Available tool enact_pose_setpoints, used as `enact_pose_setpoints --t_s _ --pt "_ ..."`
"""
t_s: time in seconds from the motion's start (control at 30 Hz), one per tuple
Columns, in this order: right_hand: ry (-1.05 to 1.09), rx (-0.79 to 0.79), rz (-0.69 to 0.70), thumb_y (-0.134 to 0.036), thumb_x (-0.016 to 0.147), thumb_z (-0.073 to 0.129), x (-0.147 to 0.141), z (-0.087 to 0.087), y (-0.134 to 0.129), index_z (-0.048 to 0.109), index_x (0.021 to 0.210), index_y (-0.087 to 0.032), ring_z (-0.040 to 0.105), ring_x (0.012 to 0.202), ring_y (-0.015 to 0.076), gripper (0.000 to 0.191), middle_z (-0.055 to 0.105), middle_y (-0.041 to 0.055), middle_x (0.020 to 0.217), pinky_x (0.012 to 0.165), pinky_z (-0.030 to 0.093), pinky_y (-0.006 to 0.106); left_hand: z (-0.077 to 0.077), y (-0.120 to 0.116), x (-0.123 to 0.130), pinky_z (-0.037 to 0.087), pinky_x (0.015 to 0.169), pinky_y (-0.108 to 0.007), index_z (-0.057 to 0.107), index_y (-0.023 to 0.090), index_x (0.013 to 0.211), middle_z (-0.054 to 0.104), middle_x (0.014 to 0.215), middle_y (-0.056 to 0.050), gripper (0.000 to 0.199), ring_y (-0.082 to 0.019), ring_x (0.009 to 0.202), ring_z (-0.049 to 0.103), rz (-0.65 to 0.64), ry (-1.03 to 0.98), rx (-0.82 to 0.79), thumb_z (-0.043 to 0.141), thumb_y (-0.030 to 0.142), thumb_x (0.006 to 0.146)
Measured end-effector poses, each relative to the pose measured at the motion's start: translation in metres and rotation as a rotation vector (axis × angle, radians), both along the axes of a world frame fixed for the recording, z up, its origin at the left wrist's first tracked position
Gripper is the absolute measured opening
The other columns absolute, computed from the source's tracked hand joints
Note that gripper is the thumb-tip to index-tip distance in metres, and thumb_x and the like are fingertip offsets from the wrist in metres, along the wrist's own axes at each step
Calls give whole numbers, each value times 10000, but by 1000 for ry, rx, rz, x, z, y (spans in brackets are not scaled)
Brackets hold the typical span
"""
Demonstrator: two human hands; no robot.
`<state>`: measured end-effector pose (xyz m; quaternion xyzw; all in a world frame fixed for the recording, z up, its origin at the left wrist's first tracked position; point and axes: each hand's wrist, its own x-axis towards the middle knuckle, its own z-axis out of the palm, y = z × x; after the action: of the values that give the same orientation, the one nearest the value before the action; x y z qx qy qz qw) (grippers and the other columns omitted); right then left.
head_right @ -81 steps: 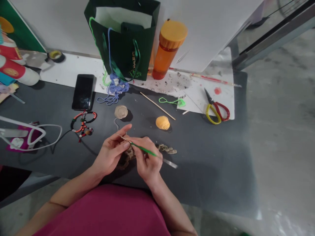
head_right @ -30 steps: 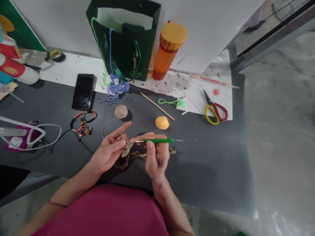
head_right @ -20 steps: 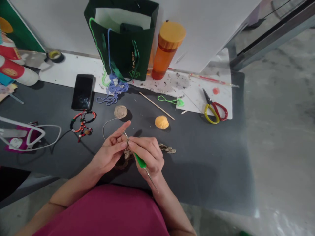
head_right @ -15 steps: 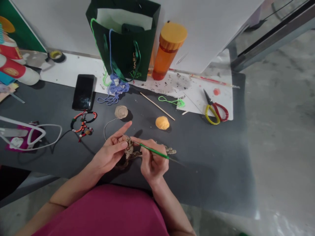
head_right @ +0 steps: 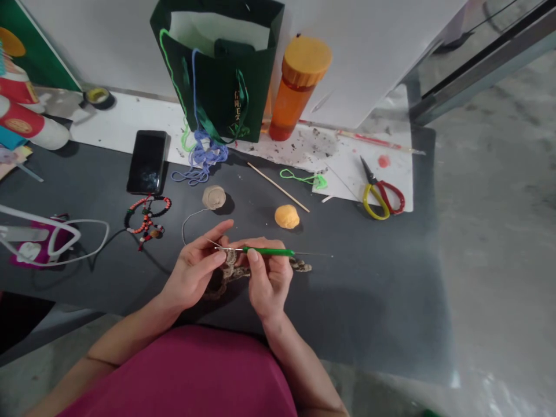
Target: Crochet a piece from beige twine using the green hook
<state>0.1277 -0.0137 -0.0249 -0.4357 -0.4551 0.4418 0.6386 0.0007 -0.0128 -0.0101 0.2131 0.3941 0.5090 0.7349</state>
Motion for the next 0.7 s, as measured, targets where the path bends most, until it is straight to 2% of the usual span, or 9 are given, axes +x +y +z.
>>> enact_pose_setpoints --t_s 0.1,0.2,0.27,0.4,0.53,0.6,0.7 --pt "-264 160 5 -180 968 617 4 -1 -1 699 1045 -279 769 801 188 150 812 22 915 652 613 323 0 2 1 489 709 -210 776 266 1195 639 740 51 505 -65 682 584 51 -9 -30 901 234 706" --pt "-548 365 -116 -120 902 700 7 -2 -1 737 1075 -304 770 789 191 256 821 24 971 683 621 349 1 3 3 486 685 -198 750 251 1229 644 687 70 579 -57 640 582 75 -46 -92 914 195 677" --pt "-589 388 -194 -115 884 723 6 -3 -2 742 1064 -315 766 757 187 270 821 16 966 665 617 349 2 3 3 487 660 -194 740 232 1241 647 665 74 601 -58 616 583 61 -91 -139 918 187 669" --pt "-420 253 -208 -158 926 667 2 -4 -7 734 1029 -286 779 794 213 177 815 17 895 716 629 392 3 4 3 482 612 -186 719 219 1269 622 613 91 636 -57 571 575 13 -185 -173 916 175 666" --pt "-286 27 -250 -210 965 626 2 -7 -13 701 1002 -258 715 620 156 96 801 13 858 573 563 303 5 5 1 489 617 -185 719 238 1277 654 631 82 669 -60 588 592 23 -215 -177 928 164 646" --pt "-223 -19 -254 -236 987 597 4 -10 -14 662 996 -259 652 523 125 69 783 -1 822 511 519 273 6 5 0 483 626 -186 733 234 1260 659 643 75 654 -58 602 590 32 -207 -182 931 167 640" --pt "-137 -47 -232 -280 1006 569 6 -13 -10 617 995 -266 626 485 124 51 753 -9 791 489 511 276 5 6 -1 472 649 -182 758 215 1213 648 663 68 601 -48 623 581 44 -180 -190 931 181 639"
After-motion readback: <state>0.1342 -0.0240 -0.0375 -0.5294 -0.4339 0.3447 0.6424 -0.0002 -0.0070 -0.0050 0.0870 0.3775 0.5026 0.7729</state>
